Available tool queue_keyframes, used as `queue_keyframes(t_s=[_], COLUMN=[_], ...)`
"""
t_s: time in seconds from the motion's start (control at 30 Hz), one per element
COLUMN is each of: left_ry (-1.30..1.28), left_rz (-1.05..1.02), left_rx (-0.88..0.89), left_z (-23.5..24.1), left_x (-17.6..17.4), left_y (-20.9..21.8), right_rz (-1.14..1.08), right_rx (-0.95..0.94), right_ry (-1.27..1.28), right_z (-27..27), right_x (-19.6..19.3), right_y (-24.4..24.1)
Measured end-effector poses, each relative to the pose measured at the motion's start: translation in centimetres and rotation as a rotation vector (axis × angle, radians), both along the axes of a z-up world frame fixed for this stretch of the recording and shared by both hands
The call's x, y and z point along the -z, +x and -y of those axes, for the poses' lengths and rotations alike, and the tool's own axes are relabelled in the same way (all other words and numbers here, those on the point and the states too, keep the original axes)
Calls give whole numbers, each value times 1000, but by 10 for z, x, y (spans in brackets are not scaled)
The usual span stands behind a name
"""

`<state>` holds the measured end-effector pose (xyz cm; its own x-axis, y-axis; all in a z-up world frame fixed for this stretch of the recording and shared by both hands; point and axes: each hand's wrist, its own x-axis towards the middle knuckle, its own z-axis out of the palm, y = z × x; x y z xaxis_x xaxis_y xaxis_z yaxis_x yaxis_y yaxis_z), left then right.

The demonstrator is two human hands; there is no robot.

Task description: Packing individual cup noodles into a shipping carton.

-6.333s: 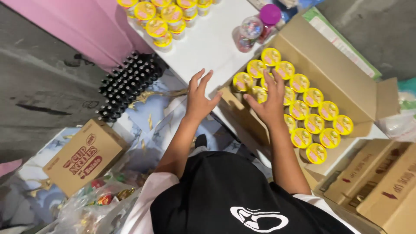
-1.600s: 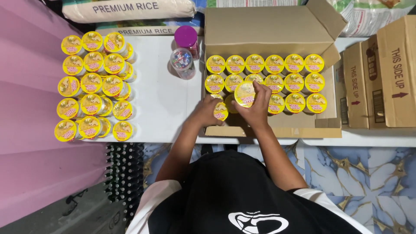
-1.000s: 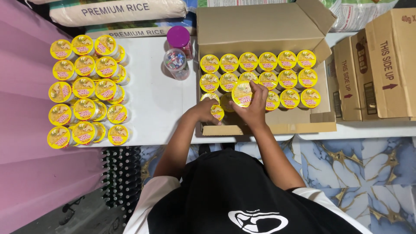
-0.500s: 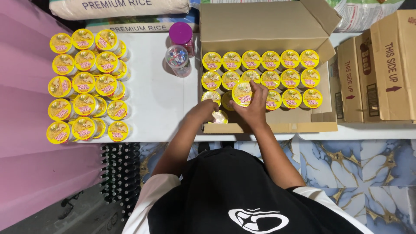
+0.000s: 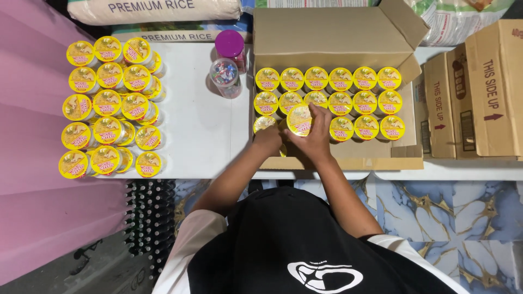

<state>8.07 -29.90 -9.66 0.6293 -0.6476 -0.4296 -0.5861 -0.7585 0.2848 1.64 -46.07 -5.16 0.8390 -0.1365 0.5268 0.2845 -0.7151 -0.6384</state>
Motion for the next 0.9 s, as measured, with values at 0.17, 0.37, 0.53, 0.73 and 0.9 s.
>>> queue_keyframes(t_s=[0.17,0.37,0.53,0.73,0.9], left_ry=[52,88,-49,7,-39], left_rz=[112,182,194,112,12], left_rx=[43,133,114,182,169], left_z=[-1,-1,-8,-14,-17], left_x=[50,56,56,8,0], left_y=[-8,-3,6,3,-1], right_rz=[-45,-72,-64,-83,-248], right_rx=[-2,-10,-6,-43,10], right_ry=[17,12,-58,-18,35], right_z=[-1,3,8,9,11], right_x=[8,23,33,40,42], right_y=[-4,-4,-7,-12,-19])
